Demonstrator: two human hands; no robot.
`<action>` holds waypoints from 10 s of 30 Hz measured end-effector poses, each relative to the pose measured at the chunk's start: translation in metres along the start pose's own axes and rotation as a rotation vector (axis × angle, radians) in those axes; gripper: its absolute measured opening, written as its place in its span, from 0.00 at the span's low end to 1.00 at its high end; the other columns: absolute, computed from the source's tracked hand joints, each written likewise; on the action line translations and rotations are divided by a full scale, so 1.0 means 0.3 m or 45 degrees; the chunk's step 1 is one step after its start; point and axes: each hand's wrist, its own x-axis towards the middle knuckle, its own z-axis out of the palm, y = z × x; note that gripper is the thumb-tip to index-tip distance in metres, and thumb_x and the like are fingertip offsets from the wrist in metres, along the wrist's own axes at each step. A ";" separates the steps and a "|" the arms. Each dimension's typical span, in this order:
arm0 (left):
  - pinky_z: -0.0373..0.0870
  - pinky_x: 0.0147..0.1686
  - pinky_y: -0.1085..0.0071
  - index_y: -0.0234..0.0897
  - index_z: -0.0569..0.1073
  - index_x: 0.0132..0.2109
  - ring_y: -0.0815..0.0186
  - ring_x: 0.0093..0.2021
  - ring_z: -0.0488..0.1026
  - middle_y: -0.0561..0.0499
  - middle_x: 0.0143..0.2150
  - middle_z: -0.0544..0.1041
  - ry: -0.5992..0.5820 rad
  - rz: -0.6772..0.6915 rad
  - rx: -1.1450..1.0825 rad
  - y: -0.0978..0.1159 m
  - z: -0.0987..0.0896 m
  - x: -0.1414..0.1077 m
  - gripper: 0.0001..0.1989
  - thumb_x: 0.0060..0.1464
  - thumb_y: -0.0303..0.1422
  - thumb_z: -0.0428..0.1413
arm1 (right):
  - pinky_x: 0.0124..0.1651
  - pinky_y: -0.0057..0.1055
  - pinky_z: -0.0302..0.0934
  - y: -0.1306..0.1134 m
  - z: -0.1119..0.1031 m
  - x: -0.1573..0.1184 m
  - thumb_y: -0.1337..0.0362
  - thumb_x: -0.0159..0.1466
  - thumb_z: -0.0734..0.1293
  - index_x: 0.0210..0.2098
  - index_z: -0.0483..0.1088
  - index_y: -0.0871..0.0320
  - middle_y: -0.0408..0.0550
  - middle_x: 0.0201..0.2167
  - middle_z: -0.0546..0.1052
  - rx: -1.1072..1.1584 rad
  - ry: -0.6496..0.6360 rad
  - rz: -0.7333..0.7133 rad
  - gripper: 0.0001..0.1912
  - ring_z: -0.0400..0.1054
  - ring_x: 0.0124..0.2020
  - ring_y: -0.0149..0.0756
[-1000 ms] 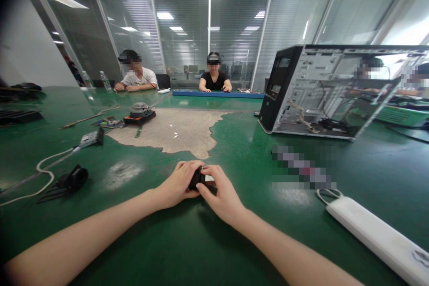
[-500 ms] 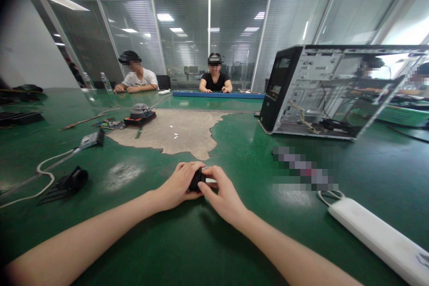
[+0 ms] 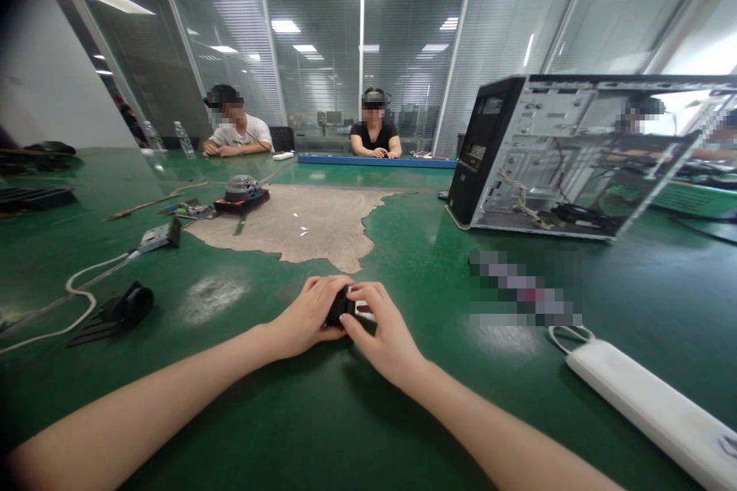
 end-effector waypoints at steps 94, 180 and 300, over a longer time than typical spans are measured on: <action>0.55 0.47 0.58 0.38 0.50 0.55 0.55 0.51 0.61 0.42 0.52 0.64 0.020 0.042 0.086 -0.006 0.012 -0.008 0.30 0.49 0.35 0.56 | 0.45 0.35 0.67 -0.016 -0.001 0.000 0.66 0.57 0.65 0.41 0.64 0.54 0.47 0.40 0.68 -0.005 -0.063 0.073 0.12 0.66 0.42 0.36; 0.55 0.47 0.59 0.37 0.51 0.54 0.56 0.52 0.61 0.43 0.52 0.64 0.030 0.018 0.072 -0.008 0.019 -0.001 0.29 0.48 0.32 0.56 | 0.43 0.35 0.66 0.003 0.007 0.009 0.68 0.60 0.60 0.47 0.58 0.57 0.50 0.43 0.67 0.037 -0.085 0.200 0.14 0.67 0.40 0.34; 0.55 0.48 0.59 0.38 0.50 0.54 0.56 0.51 0.61 0.43 0.52 0.64 0.027 0.008 0.069 -0.007 0.016 -0.003 0.31 0.47 0.33 0.57 | 0.42 0.32 0.65 0.002 0.000 0.013 0.67 0.59 0.61 0.41 0.61 0.56 0.46 0.40 0.68 0.110 -0.065 0.179 0.10 0.66 0.42 0.33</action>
